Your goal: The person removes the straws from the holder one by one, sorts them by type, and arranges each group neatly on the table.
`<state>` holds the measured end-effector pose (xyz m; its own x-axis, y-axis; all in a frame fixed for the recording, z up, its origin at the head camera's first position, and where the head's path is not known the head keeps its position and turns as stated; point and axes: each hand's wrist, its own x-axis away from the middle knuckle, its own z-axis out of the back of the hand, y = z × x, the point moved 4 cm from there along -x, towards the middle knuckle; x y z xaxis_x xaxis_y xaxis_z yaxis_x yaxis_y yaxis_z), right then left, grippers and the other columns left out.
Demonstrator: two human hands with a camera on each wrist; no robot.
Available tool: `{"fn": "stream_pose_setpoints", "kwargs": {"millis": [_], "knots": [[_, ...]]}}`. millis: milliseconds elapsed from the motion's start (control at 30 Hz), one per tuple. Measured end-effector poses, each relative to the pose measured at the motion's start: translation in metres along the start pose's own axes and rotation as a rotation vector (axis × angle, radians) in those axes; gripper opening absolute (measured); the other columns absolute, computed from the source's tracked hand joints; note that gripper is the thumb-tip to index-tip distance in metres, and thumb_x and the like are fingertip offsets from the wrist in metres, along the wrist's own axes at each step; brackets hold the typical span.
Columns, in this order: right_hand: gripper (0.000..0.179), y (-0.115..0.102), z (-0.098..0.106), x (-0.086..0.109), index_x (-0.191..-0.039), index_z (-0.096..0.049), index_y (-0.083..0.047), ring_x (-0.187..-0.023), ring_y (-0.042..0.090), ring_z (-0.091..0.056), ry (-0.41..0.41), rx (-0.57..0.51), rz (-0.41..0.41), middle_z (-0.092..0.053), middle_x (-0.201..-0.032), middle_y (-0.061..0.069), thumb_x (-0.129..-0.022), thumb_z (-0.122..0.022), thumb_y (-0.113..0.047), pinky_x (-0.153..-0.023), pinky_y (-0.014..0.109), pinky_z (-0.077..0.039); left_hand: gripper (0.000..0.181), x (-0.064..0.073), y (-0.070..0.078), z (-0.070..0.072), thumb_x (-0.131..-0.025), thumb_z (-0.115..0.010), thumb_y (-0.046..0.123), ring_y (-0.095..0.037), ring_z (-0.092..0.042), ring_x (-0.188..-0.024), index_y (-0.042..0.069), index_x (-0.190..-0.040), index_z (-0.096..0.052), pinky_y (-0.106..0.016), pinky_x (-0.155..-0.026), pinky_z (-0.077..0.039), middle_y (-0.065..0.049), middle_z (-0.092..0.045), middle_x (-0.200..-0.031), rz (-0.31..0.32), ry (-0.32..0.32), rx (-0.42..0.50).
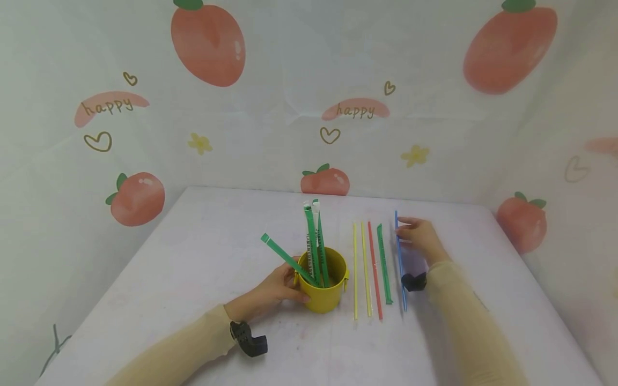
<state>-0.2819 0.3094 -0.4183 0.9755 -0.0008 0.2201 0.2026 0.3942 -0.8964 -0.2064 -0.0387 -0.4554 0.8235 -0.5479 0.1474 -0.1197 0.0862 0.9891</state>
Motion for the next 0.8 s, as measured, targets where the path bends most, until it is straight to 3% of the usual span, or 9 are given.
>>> {"fn": "stream_pose_setpoints", "kwargs": {"millis": [133,300,433,800], "knots": [[0.059,0.009,-0.005,-0.002,-0.143,-0.029,-0.002,-0.112,0.027,-0.054,0.001,0.024,-0.052,-0.041,-0.134,0.029,-0.092,-0.057,-0.012,-0.087,0.031,-0.050,0.078,0.000,0.001,0.000,-0.069,-0.080,0.005,-0.026,-0.033,-0.131,0.023,-0.135,-0.042,-0.049,-0.107,-0.028,0.005,-0.043,-0.139,0.000,0.003,-0.003],[0.057,0.015,-0.010,-0.005,-0.139,-0.033,0.003,-0.097,0.016,-0.060,-0.001,0.074,-0.036,-0.046,-0.129,0.030,-0.090,-0.058,-0.010,-0.083,0.030,-0.052,0.079,0.001,0.001,0.000,-0.070,-0.080,0.006,-0.025,-0.029,-0.134,0.023,-0.136,-0.041,-0.051,-0.108,-0.024,0.005,-0.040,-0.141,-0.003,0.000,0.005],[0.058,0.018,-0.013,-0.008,-0.138,-0.033,0.006,-0.085,0.005,-0.059,-0.006,0.040,-0.048,-0.048,-0.126,0.031,-0.089,-0.060,-0.007,-0.081,0.030,-0.052,0.079,0.001,0.001,0.000,-0.070,-0.079,0.005,-0.026,-0.030,-0.134,0.022,-0.136,-0.041,-0.051,-0.107,-0.024,0.004,-0.041,-0.140,-0.011,-0.002,0.012],[0.059,0.022,-0.018,-0.013,-0.138,-0.031,0.007,-0.080,0.005,-0.060,-0.007,-0.013,-0.096,-0.045,-0.127,0.032,-0.087,-0.060,-0.002,-0.079,0.030,-0.053,0.078,0.003,0.007,-0.002,-0.070,-0.078,0.003,-0.025,-0.033,-0.131,0.018,-0.136,-0.041,-0.047,-0.108,-0.026,0.001,-0.044,-0.138,-0.022,-0.013,0.006]]}}
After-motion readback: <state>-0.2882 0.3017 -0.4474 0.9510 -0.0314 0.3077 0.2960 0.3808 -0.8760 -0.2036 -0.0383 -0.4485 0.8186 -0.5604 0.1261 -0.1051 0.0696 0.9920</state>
